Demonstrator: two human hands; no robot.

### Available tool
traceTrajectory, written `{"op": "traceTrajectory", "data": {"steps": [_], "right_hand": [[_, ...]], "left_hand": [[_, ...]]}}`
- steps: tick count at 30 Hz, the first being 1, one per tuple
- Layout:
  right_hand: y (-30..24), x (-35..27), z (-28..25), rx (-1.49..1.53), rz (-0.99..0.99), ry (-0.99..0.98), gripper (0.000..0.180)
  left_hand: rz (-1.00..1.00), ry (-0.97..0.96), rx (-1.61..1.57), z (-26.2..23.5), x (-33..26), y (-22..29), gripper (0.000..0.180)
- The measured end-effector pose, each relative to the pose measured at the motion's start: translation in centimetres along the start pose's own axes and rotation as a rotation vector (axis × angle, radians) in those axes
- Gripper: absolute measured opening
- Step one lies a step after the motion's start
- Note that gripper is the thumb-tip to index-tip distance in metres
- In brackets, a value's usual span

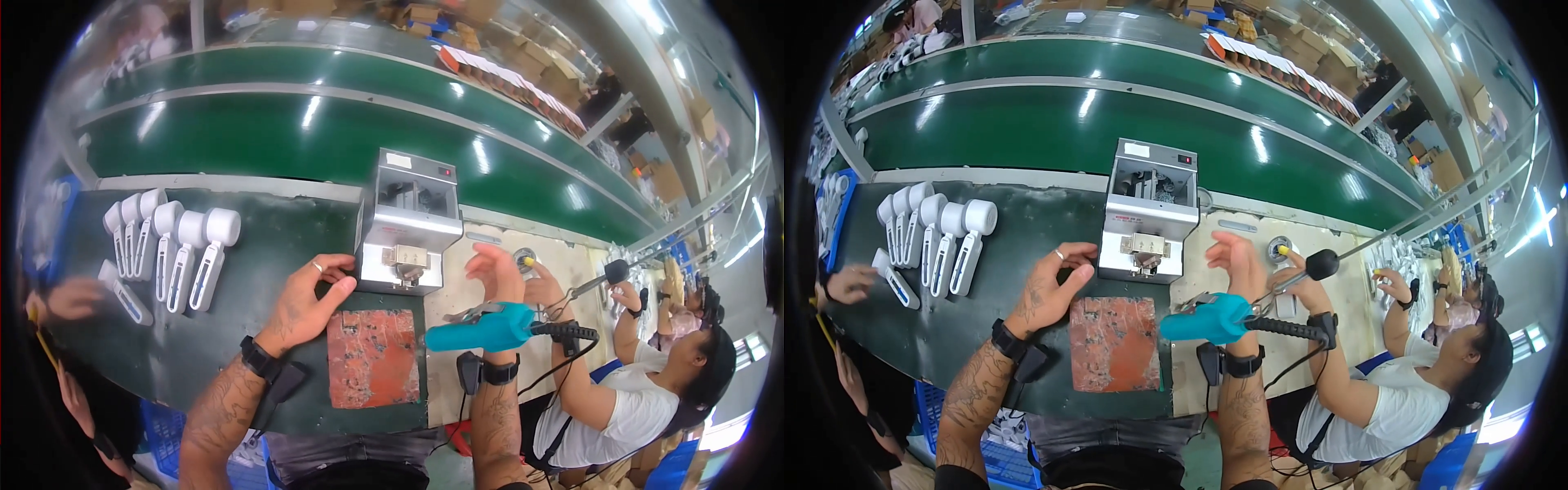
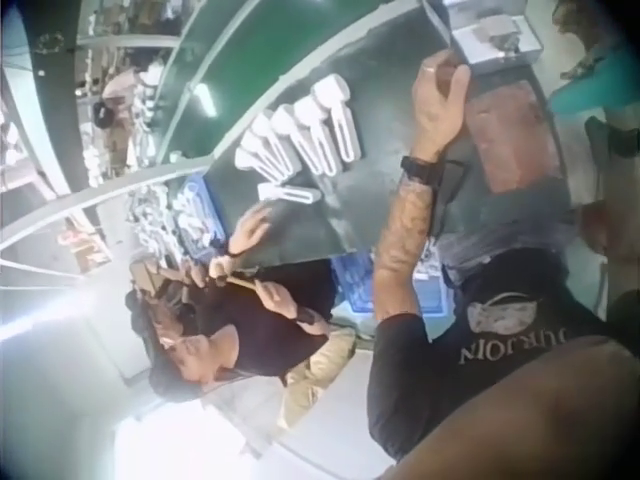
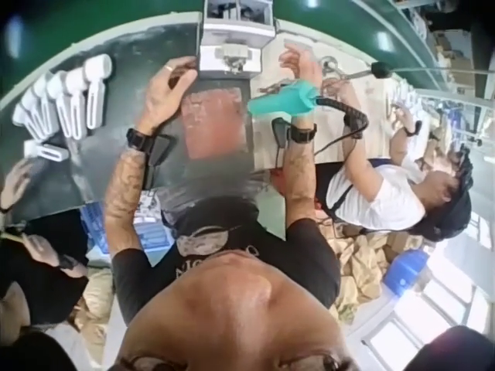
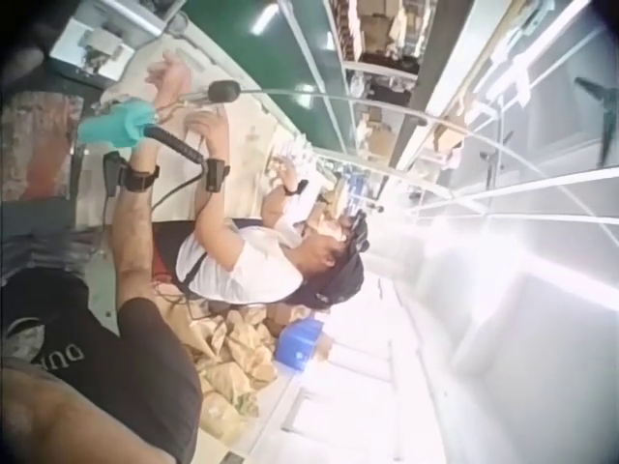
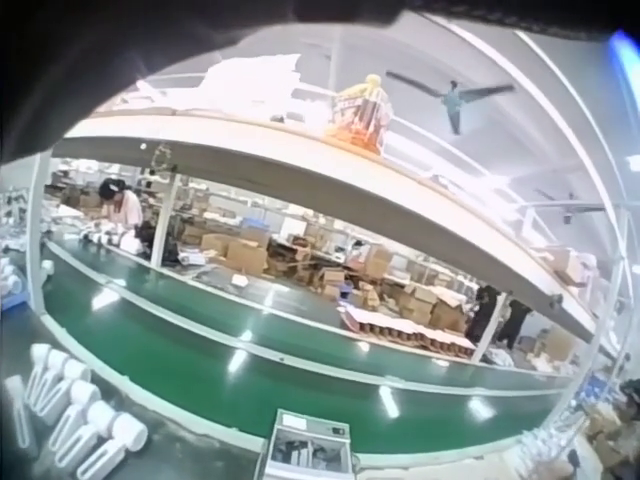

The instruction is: The person assembles handheld fans by picking up a fan body, using a power screwdriver to secure components, and then placing the fan on the workbench. They repeat this process by picking up a screw from a dispenser and applying it to the next fan.

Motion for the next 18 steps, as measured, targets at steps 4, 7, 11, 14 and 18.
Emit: {"op": "traceTrajectory", "data": {"steps": [4,7,11,14,18], "right_hand": [[1.8,1.6,2.7,-0.082,0.098,0.221,0.046],[4.2,0.6,2.3,-0.057,0.128,0.106,0.044],[3.8,-0.7,3.6,-0.11,0.119,0.076,0.044],[4.2,-1.1,3.3,-0.123,0.122,0.049,0.046],[3.7,-1.4,3.4,-0.144,0.159,0.023,0.049]], "left_hand": [[0.063,0.009,0.018,-0.2,-0.1,-0.6,0.035],[0.065,-0.01,0.012,0.4,0.2,-0.2,0.035],[0.07,0.003,0.047,-0.1,0.2,-0.1,0.034],[0.051,-0.005,0.027,0.0,0.3,-0.2,0.035],[0.057,-0.015,0.048,-0.2,0.2,0.0,0.035]]}}
Point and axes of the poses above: each hand's wrist, its own x-axis towards the middle knuckle, its own z-axis out of the palm, y = z × x, the point moved 1 cm from there along x, towards the middle knuckle, and after that the axes turned 14 degrees about y, right-handed, at the moved point
